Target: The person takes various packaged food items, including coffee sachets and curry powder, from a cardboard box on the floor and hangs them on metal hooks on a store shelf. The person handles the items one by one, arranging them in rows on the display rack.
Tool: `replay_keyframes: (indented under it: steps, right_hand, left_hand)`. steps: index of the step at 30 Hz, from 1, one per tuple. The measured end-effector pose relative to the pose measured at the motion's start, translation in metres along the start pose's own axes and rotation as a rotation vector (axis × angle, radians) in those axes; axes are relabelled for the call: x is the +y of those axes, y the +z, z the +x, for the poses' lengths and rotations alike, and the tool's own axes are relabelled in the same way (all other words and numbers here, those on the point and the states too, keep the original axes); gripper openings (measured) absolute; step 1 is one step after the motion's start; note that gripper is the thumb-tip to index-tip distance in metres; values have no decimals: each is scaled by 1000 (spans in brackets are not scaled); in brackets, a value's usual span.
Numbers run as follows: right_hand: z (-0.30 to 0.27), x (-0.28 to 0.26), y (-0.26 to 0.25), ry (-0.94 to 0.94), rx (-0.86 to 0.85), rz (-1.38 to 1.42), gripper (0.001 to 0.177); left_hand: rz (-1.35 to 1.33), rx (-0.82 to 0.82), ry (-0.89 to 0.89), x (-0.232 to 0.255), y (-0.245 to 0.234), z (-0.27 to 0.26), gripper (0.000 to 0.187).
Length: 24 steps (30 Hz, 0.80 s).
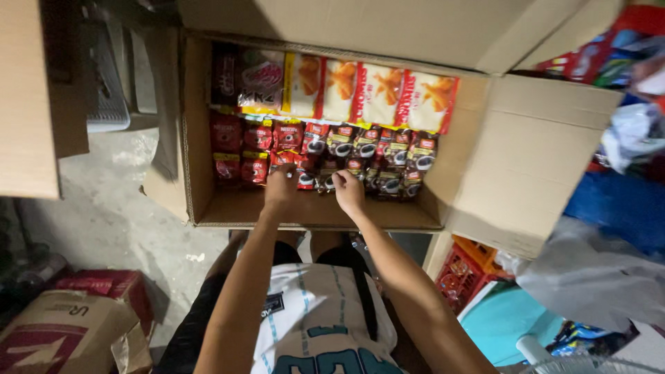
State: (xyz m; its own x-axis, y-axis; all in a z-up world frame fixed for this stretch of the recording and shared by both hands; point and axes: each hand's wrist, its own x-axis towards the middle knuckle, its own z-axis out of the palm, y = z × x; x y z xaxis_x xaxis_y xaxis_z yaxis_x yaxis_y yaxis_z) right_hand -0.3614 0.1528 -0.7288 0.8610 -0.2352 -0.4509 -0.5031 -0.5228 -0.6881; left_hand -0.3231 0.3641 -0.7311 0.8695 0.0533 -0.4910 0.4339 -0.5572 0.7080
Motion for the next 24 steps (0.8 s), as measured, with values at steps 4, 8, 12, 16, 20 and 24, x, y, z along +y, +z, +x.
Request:
replay_keyframes:
  steps: [4, 8, 12, 16, 20, 24]
  right_hand:
    - [20, 42, 54, -18, -121, -11, 27]
    - [42, 64, 90, -173, -49, -126, 33]
    - [52, 65, 112, -211, 31, -262, 19]
    - [52, 60, 117, -107, 33, -155, 18]
    - [50, 46, 105, -163, 79, -117, 11]
    - [37, 6, 56, 129, -39, 68, 25]
  left_hand:
    - [4, 34, 2, -35, 33, 11, 35]
    - [13, 28, 26, -67, 65, 30, 44]
    - [70, 70, 121, -98, 80, 46, 53]
    - [41, -46, 44, -110, 83, 49, 44]
    - [-42, -68, 57, -89, 58, 43, 50]
    - [-151, -14, 44, -28, 16, 26, 42]
